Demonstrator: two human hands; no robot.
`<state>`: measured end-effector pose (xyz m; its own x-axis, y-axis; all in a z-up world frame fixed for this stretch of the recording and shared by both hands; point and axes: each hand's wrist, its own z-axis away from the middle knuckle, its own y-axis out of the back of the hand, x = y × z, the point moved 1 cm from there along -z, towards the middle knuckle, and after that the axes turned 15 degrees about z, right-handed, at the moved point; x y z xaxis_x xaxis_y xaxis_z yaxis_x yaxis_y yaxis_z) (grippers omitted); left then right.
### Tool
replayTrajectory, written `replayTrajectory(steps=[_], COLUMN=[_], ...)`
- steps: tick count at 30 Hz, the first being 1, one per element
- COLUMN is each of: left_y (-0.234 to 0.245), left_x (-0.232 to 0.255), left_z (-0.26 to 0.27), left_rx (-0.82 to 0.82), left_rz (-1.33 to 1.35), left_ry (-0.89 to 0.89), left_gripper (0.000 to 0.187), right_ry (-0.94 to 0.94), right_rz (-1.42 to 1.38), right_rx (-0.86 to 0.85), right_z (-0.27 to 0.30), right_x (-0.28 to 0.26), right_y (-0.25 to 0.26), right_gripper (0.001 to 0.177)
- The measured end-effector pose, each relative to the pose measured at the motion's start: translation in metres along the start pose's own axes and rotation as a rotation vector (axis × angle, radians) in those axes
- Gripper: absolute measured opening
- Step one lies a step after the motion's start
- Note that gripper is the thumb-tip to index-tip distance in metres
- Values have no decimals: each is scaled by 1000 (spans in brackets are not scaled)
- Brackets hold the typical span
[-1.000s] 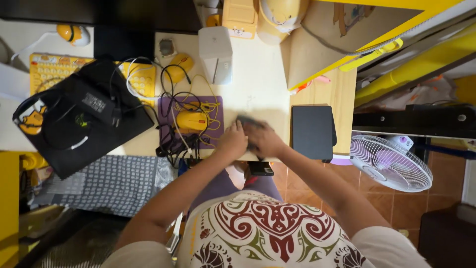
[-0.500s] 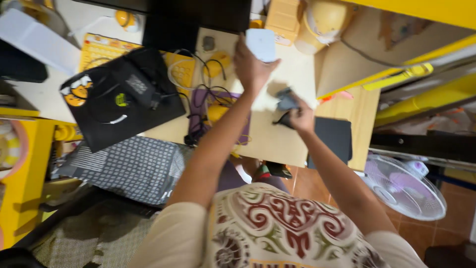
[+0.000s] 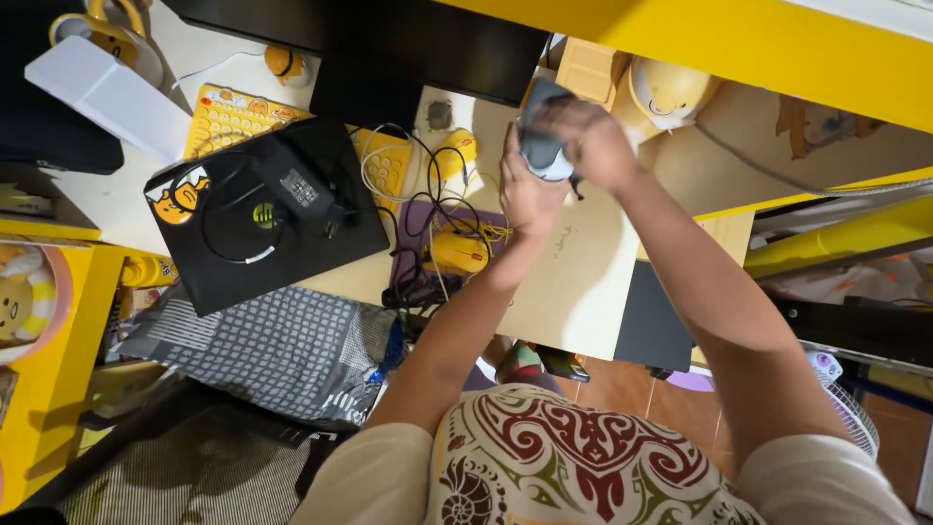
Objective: The person cleans a tablet and its case using a cloth. They wipe the tablet screen and the exterior of the case, then open the case to clean the interior. The person also wipes the desk surface and moves a yellow power bank aside.
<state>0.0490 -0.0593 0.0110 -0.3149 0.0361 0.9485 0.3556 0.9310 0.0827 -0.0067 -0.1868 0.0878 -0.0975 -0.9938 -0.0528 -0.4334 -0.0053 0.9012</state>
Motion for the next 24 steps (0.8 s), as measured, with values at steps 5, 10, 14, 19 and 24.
replayTrajectory(steps=[5,10,14,19,24], left_y=[0,-1,1,10,29], left_x=[-6,-10,-5,-11,-11], left_z=[2,-5,-10,-33,-51], left_rx=[9,-40,-61,-168,-268], left_rz=[40,77,36,104,-22], left_ry=[-29,19,47,-169,-209], left_gripper=[100,112,111,93,100], right_ry=[-462,-944,-1060,-475,-229], right_rz=[-379,-1069,-493,242,271], right_rx=[80,397,-33,-293,-227], right_z=[42,109,152,173,159], right_x=[27,7,-32,-67,-81], right_y=[-40,-155,-165,-109,-77], right_gripper=[56,37,45,61,77])
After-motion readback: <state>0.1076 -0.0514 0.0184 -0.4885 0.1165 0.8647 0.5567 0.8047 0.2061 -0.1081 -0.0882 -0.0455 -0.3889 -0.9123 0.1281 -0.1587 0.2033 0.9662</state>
